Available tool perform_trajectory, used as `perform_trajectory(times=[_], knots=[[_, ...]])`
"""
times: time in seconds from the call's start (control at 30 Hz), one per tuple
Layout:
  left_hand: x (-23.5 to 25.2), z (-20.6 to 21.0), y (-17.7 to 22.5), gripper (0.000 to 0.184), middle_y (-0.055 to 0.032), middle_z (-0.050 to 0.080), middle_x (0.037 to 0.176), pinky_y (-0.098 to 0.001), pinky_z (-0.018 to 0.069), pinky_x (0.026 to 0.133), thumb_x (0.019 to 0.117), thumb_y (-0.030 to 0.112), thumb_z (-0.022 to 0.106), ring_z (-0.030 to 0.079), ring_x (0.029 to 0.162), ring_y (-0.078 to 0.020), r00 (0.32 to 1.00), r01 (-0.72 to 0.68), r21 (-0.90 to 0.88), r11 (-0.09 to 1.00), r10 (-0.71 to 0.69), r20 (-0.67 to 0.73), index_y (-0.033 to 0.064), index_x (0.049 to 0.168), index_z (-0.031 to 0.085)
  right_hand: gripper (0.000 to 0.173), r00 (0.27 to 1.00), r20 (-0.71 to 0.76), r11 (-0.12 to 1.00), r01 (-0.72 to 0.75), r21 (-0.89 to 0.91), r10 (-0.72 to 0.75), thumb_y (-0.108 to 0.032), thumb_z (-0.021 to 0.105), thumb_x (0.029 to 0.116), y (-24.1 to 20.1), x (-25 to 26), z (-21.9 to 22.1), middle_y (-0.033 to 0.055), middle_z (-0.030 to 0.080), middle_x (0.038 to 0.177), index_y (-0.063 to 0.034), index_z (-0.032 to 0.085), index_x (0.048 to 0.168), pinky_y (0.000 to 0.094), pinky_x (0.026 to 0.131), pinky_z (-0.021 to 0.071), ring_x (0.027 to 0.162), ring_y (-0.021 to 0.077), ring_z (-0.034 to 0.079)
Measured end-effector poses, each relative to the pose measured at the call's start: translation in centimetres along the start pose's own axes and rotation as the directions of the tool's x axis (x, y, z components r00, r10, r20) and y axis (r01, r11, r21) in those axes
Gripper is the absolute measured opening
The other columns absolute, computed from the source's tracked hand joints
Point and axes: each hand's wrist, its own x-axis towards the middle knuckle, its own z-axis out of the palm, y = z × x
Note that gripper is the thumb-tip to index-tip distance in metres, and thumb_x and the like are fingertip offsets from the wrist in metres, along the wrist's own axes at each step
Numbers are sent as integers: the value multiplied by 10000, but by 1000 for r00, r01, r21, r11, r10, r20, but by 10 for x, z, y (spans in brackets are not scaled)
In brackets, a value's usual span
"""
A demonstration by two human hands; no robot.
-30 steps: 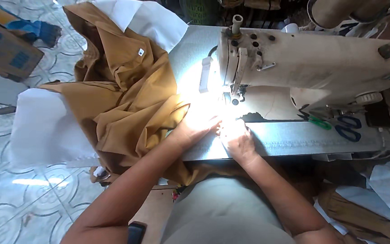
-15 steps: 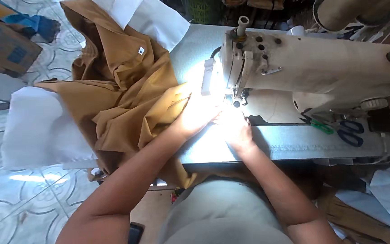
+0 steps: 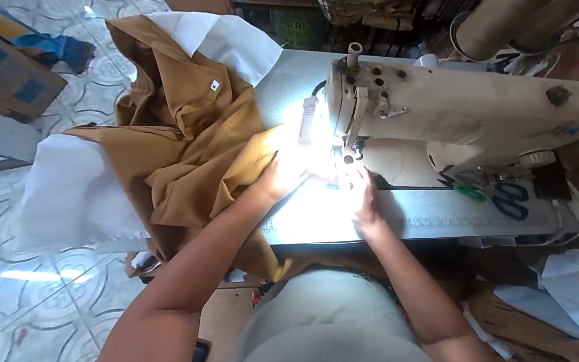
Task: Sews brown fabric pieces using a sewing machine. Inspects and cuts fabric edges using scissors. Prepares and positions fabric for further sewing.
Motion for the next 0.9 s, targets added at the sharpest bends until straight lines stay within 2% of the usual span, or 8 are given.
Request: perform_trajectory(times=[0.13, 0.27, 0.4, 0.5, 0.6, 0.67, 0.77, 0.9], knots=[[10, -1, 2, 224, -167, 730, 1066, -523, 522, 969, 976, 190, 636, 690, 1059, -309, 934, 356, -199, 913, -346, 87, 21, 1084, 736, 212, 980, 161, 991, -110, -72, 120, -116, 699, 914, -14, 4, 0, 158, 715, 1183, -64, 778, 1104, 548, 1002, 502, 1174, 357, 637], [17, -12, 9, 221, -92, 749, 1062, -390, 548, 964, 922, 139, 715, 704, 1018, -165, 935, 349, -398, 848, -342, 91, 54, 1124, 739, 199, 963, 189, 981, -192, -9, 190, -194, 737, 941, -34, 16, 2, 161, 679, 1179, -89, 728, 1110, 567, 893, 531, 1093, 347, 650], [11, -24, 10, 371, -160, 719, 1114, -477, 521, 973, 849, 179, 811, 678, 1067, -284, 975, 217, -257, 942, -199, 98, 27, 1172, 711, 77, 980, 102, 951, -193, 240, 173, -121, 711, 921, -29, 10, 7, 127, 681, 890, -54, 675, 931, 478, 701, 566, 809, 272, 671], [0, -32, 14, 205, -171, 697, 1166, -579, 464, 1049, 927, 111, 691, 635, 1170, -367, 996, -47, 2, 999, 47, 75, 66, 1122, 733, 51, 895, 283, 617, -443, 650, 345, 3, 624, 939, -46, -9, -10, 16, 581, 672, -14, 585, 911, 220, 515, 499, 547, 64, 557], [-4, -44, 27, 257, -71, 702, 1274, -623, 432, 1051, 960, 2, 584, 615, 1243, -348, 972, -204, 158, 966, 181, 152, 145, 1085, 756, 83, 603, 569, 234, -773, 589, 560, 31, 609, 958, -51, -28, -34, 30, 565, 610, 4, 568, 1024, 204, 447, 466, 467, 73, 536], [-6, -46, 31, 271, -61, 724, 1205, -636, 447, 1018, 952, -34, 584, 648, 1184, -337, 955, -259, 201, 945, 218, 203, 147, 1046, 763, 275, 646, 525, 454, -763, 460, 555, -22, 669, 945, -44, -32, -45, 44, 648, 730, 20, 543, 1185, 212, 517, 535, 545, 68, 616], [-11, -44, 36, 246, -70, 719, 1114, -602, 379, 1104, 964, -33, 570, 620, 1202, -315, 949, -260, 216, 941, 207, 237, 126, 1028, 746, 254, 873, 277, 854, -466, 230, 401, -109, 675, 955, -38, -28, -47, 118, 689, 1010, 15, 634, 1174, 315, 712, 585, 775, 145, 672], [-12, -43, 48, 205, -82, 717, 1091, -597, 394, 1087, 972, -6, 585, 621, 1190, -326, 964, -203, 234, 951, 152, 220, 117, 1025, 741, 179, 943, 169, 950, -302, 78, 286, -93, 683, 947, -47, -8, -29, 177, 682, 1054, 12, 683, 1093, 406, 791, 601, 890, 256, 695]])
